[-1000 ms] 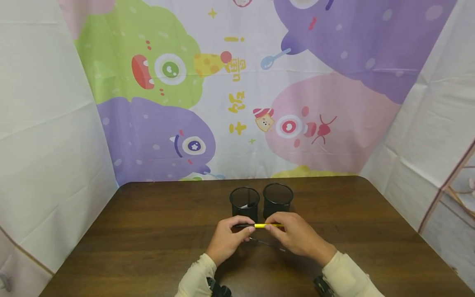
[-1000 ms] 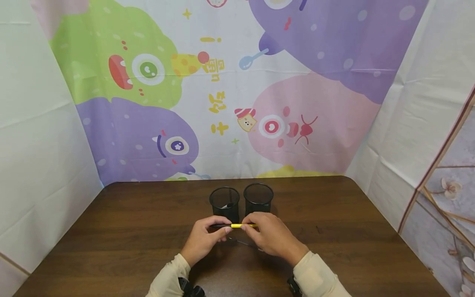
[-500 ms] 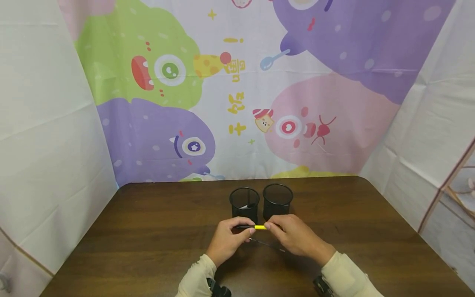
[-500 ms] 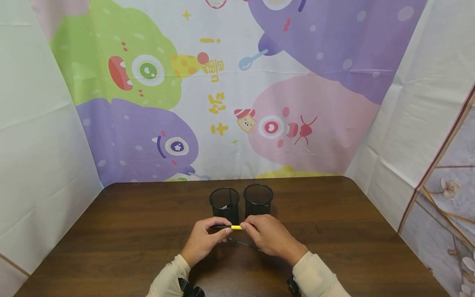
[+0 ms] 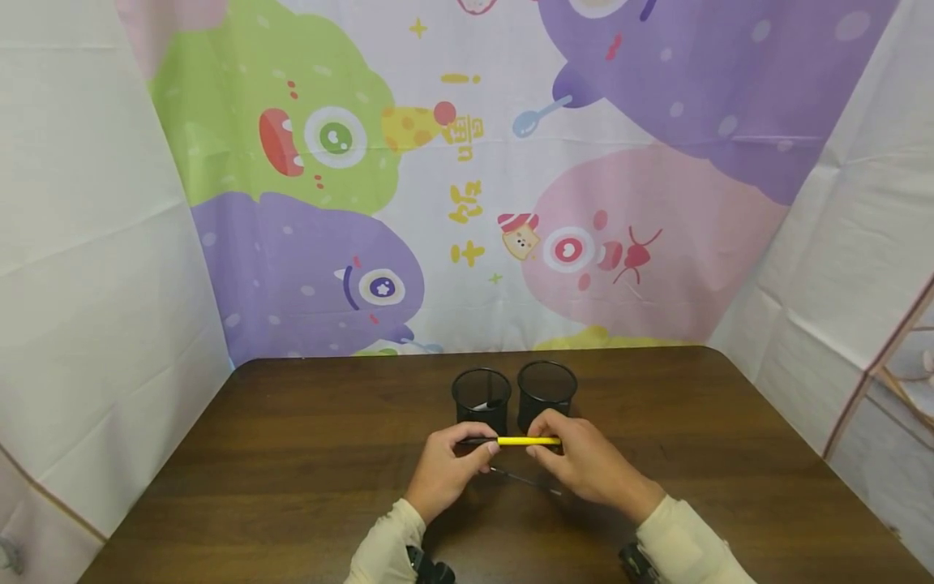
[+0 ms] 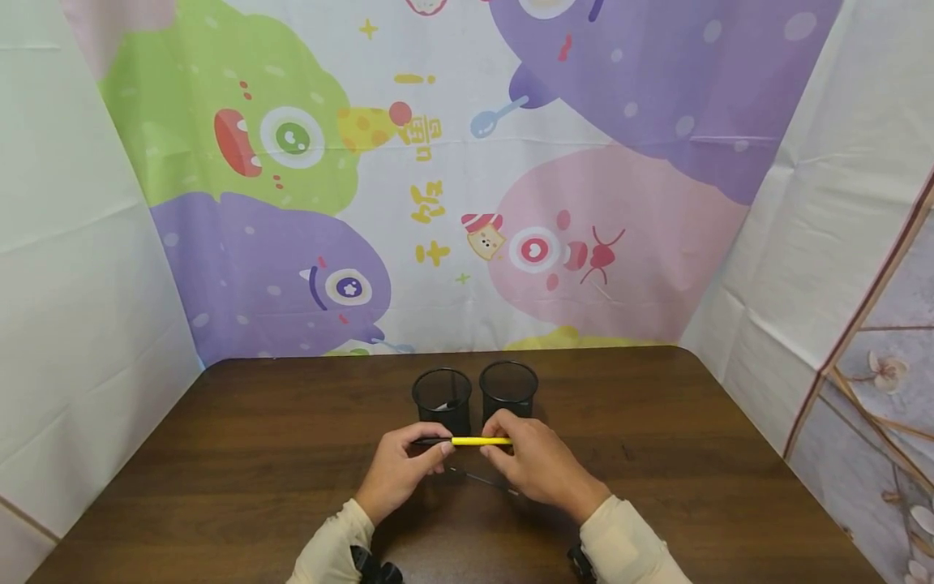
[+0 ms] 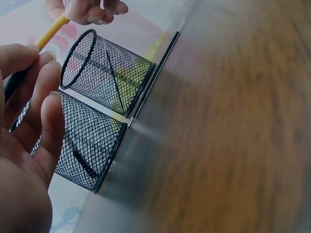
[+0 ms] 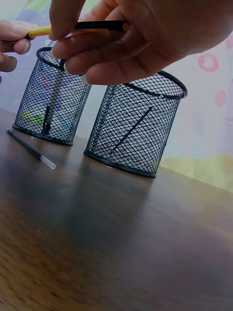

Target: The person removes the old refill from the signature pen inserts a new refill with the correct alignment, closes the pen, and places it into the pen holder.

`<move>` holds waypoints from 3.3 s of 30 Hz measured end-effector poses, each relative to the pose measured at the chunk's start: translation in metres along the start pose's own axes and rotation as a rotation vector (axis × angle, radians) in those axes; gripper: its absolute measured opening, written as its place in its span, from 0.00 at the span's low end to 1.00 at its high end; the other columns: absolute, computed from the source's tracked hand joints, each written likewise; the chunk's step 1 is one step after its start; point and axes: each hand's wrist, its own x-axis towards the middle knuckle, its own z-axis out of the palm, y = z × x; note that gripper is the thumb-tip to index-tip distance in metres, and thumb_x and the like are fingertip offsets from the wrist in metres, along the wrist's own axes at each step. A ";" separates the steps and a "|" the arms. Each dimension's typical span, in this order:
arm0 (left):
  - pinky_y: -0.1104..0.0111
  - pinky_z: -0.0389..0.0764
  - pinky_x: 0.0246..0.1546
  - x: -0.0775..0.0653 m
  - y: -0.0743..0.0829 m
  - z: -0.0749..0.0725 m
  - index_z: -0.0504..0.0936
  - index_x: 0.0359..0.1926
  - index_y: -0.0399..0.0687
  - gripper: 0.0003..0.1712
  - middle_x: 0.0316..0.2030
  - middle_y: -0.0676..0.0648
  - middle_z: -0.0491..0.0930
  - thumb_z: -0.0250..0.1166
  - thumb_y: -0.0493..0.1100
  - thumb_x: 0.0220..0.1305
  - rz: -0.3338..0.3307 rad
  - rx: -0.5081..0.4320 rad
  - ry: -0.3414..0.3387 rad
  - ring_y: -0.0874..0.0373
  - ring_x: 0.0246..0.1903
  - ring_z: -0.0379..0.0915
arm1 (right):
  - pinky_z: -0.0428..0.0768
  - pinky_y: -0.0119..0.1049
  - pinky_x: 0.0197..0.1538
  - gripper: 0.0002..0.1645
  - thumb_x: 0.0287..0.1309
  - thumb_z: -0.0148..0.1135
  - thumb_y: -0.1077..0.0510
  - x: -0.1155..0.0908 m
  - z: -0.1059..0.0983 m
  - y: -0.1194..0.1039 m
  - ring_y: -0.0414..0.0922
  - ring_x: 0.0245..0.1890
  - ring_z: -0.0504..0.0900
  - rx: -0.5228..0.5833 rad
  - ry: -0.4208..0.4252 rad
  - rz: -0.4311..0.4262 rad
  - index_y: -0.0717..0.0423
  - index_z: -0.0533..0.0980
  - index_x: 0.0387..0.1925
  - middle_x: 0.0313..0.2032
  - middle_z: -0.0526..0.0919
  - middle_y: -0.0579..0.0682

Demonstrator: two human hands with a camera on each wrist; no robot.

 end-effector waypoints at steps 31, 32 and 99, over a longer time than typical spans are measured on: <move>0.64 0.86 0.33 0.000 -0.014 0.000 0.84 0.45 0.36 0.12 0.37 0.46 0.84 0.71 0.39 0.64 0.020 -0.029 -0.028 0.44 0.30 0.83 | 0.76 0.31 0.27 0.08 0.71 0.61 0.50 -0.002 -0.003 0.003 0.34 0.24 0.72 0.020 -0.038 0.004 0.48 0.81 0.39 0.28 0.80 0.40; 0.64 0.86 0.33 0.000 -0.014 0.000 0.84 0.45 0.35 0.12 0.37 0.46 0.84 0.71 0.39 0.63 0.017 -0.029 -0.029 0.47 0.30 0.83 | 0.76 0.31 0.27 0.09 0.71 0.60 0.50 -0.002 -0.003 0.002 0.35 0.23 0.72 0.026 -0.045 0.008 0.48 0.81 0.39 0.28 0.80 0.41; 0.64 0.86 0.33 0.002 -0.013 -0.001 0.84 0.46 0.34 0.15 0.36 0.46 0.87 0.71 0.41 0.64 0.020 -0.055 -0.023 0.35 0.34 0.82 | 0.76 0.32 0.25 0.07 0.71 0.59 0.49 -0.003 -0.004 0.004 0.35 0.22 0.73 0.062 -0.048 -0.007 0.43 0.80 0.36 0.27 0.80 0.42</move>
